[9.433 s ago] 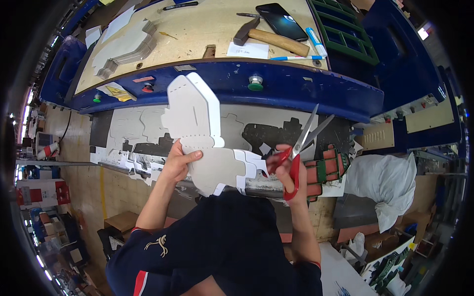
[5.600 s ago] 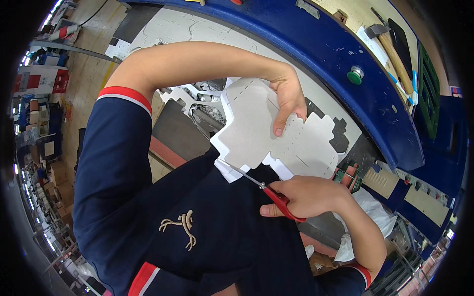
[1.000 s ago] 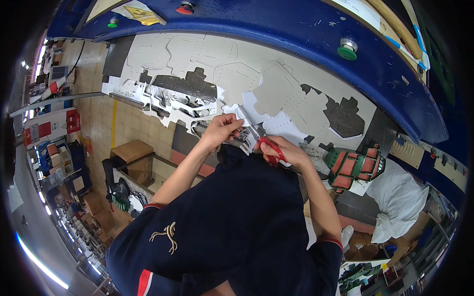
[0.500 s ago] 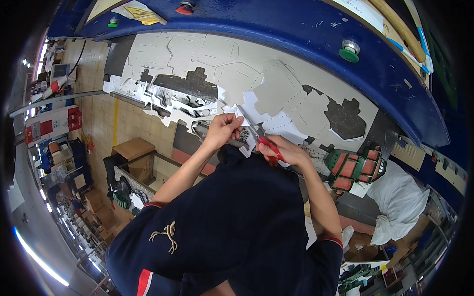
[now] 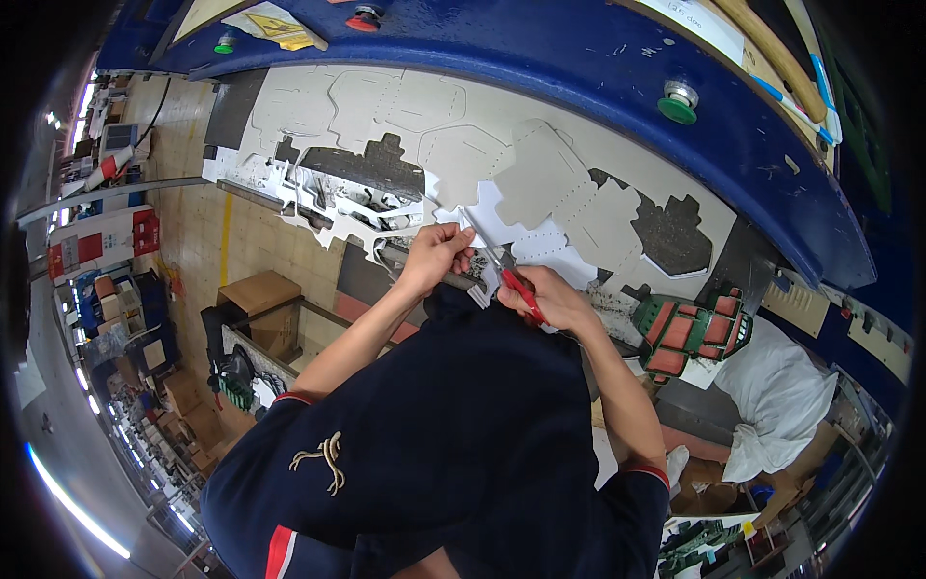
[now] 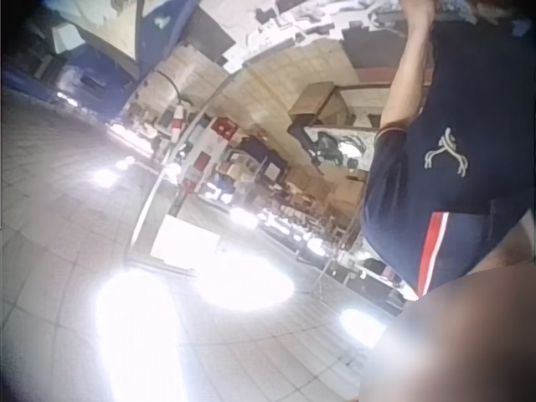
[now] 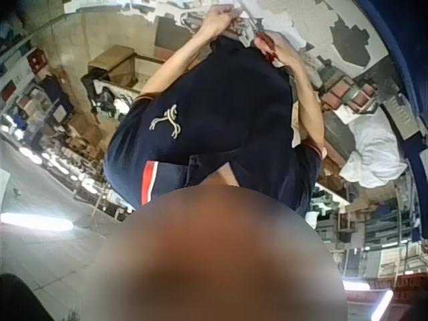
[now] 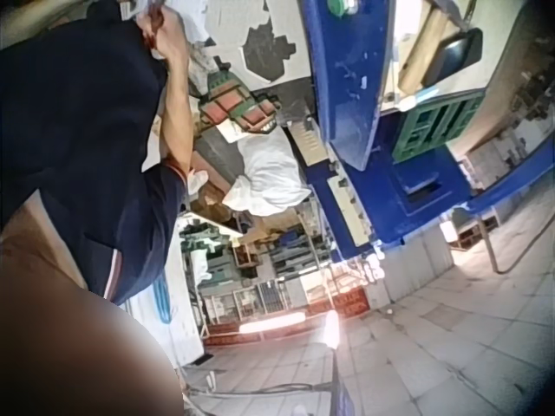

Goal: Cut out shoe component patterns from paper sheets using scissors.

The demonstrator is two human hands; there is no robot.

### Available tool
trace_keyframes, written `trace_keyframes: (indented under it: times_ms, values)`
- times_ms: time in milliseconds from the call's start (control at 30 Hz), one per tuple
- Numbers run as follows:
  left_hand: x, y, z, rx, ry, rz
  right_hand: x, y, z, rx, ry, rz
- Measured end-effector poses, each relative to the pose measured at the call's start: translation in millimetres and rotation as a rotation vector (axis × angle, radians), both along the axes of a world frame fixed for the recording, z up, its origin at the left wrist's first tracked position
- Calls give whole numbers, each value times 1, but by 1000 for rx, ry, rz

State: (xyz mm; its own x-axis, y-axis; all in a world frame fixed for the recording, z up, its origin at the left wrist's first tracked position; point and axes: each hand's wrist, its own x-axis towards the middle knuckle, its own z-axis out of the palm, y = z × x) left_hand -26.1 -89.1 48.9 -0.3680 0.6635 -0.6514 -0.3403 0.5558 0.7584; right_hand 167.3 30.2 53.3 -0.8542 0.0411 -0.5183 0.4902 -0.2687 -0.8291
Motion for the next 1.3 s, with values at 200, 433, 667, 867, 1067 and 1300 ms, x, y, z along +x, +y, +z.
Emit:
trace_keyframes:
  times_ms: [200, 433, 667, 867, 1067, 1300]
  values:
    - [7, -1, 5, -2, 114, -7, 6, -10, 1, 63, -19, -85]
    - [16, 3, 10, 37, 119, 37, 8, -12, 11, -29, -18, -138]
    - [29, 6, 14, 129, 144, 100, 13, -17, 25, -111, 39, -198]
    - [39, 5, 18, 152, 163, 149, 14, -26, 35, -159, 19, -238]
    - [39, 5, 22, 155, 158, 138, 14, -33, 37, -87, 6, -282]
    - [38, 3, 20, 146, 130, 133, 13, -39, 37, -64, -17, -346]
